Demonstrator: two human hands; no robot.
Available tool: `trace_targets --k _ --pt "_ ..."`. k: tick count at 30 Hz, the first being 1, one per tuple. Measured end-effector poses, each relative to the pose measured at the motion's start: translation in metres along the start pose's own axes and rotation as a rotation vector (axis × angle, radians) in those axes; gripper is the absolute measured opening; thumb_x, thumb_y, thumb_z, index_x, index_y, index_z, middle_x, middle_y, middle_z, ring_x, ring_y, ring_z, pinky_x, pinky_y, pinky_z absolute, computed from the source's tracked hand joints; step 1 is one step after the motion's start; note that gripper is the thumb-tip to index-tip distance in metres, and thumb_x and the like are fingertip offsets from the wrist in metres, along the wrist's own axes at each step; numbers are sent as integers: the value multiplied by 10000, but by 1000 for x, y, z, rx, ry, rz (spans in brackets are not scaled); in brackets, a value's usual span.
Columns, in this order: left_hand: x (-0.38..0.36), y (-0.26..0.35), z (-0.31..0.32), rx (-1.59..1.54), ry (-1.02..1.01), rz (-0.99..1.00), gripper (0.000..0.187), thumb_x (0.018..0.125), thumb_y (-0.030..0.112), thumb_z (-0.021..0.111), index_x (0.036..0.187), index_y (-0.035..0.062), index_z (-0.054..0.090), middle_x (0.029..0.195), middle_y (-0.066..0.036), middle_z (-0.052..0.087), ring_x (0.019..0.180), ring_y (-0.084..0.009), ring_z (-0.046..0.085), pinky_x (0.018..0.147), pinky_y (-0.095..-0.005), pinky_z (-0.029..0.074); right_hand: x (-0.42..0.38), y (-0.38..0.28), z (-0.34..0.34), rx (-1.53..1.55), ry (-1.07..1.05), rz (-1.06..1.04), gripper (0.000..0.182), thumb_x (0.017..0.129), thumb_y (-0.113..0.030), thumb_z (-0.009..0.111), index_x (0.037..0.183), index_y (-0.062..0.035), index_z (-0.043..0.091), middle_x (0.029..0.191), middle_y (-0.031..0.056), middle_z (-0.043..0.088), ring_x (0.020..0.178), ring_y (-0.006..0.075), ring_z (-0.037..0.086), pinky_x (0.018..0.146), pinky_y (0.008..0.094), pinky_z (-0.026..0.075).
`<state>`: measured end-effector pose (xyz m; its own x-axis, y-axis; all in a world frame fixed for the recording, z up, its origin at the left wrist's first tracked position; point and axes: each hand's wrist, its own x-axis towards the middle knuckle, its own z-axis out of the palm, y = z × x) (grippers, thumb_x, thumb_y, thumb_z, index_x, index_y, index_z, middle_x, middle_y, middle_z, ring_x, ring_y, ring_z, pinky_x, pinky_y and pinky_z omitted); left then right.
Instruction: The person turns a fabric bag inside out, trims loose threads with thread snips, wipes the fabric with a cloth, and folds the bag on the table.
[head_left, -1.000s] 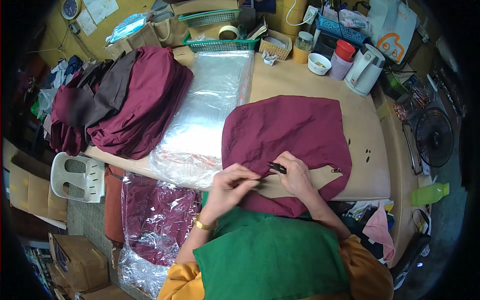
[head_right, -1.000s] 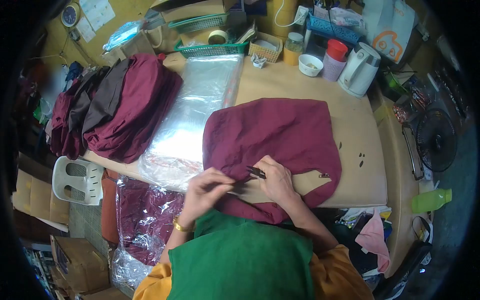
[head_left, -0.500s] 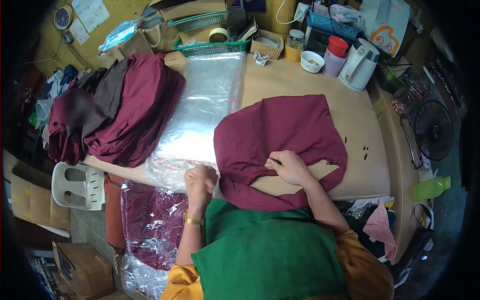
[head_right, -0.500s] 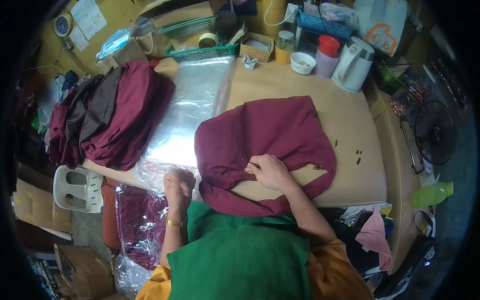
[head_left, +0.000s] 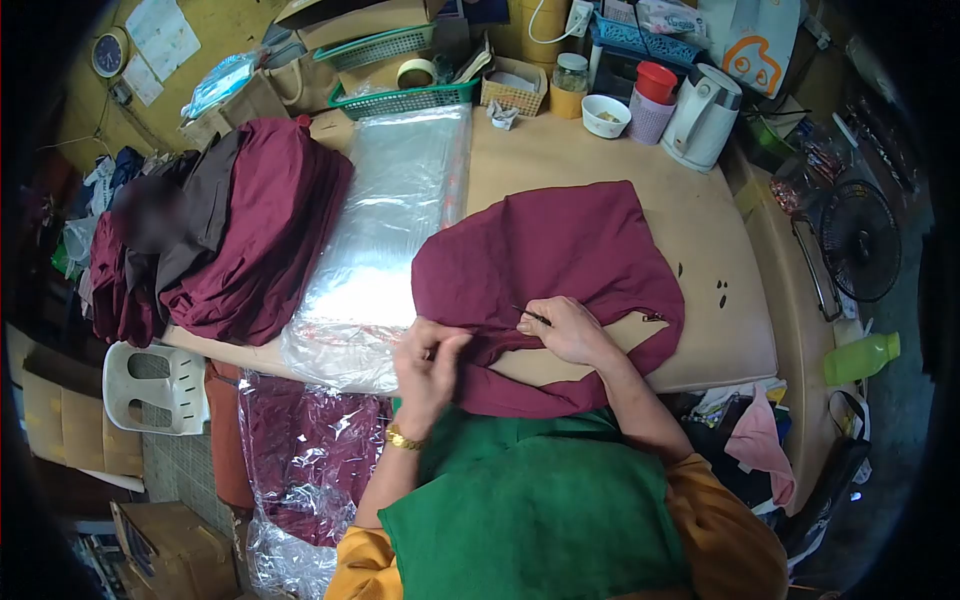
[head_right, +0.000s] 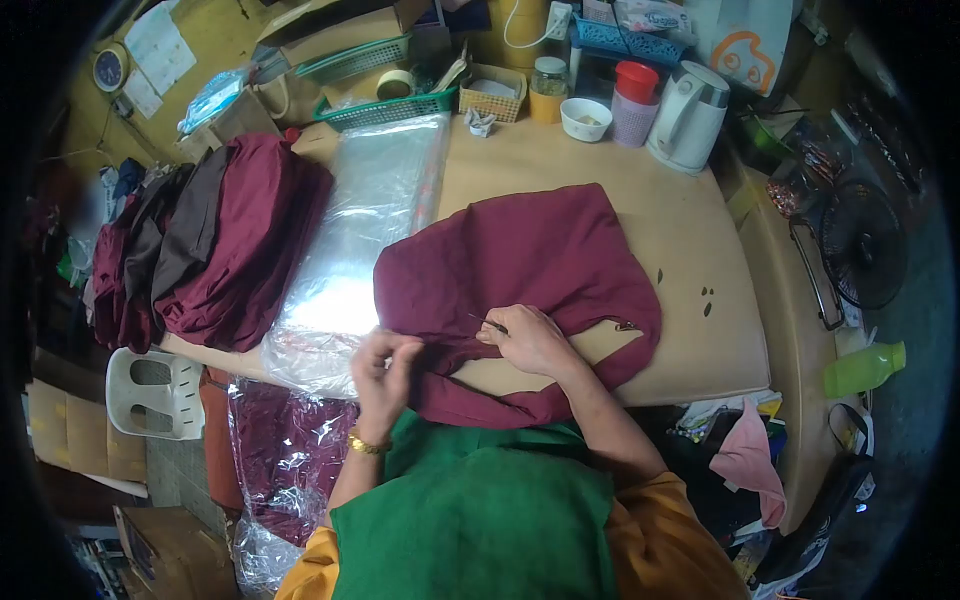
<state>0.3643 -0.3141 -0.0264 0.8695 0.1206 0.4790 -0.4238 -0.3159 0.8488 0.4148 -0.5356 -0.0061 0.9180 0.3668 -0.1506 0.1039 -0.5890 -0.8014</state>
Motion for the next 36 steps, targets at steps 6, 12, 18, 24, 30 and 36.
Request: trace_targets --k 6,12,18,24,30,36 --pt "4 11 -48 186 -38 -175 193 896 166 730 924 -4 644 877 -57 639 750 -107 568 629 -261 454 -3 8 8 26 29 -58 178 910 -139 663 862 32 656 728 110 653 650 179 597 679 306 480" --pt "33 -5 -68 184 78 -195 322 911 151 675 1195 10 621 1099 -87 660 964 -151 592 797 -285 480 -17 -4 -94 244 645 -180 152 806 -68 771 928 -20 693 1042 99 692 869 152 656 783 320 528" --pt "109 -56 -10 297 9 66 380 870 233 761 1124 -37 679 1024 -132 706 915 -176 648 825 -305 491 81 85 -156 -12 550 -125 234 815 -142 780 972 18 713 862 74 704 766 147 637 720 315 503" --pt "134 -39 -23 -165 26 -360 289 970 226 656 790 3 695 717 66 598 648 -25 475 603 -228 407 75 76 -165 144 537 -31 203 856 -174 751 940 5 703 786 22 676 703 97 588 661 287 474" --pt "214 57 -76 -258 103 211 297 1033 240 555 1030 -10 714 1156 -36 623 1017 -96 554 917 -268 436 45 -48 -234 286 854 -494 224 965 -252 667 1012 -33 681 713 -12 608 538 64 514 514 227 399" --pt "171 114 -104 -42 39 565 326 1006 213 513 1019 -21 739 1493 -213 444 1391 -325 424 1163 -431 282 -5 -35 -241 554 525 -667 163 851 -174 758 898 -45 670 781 6 630 585 35 500 515 172 342"
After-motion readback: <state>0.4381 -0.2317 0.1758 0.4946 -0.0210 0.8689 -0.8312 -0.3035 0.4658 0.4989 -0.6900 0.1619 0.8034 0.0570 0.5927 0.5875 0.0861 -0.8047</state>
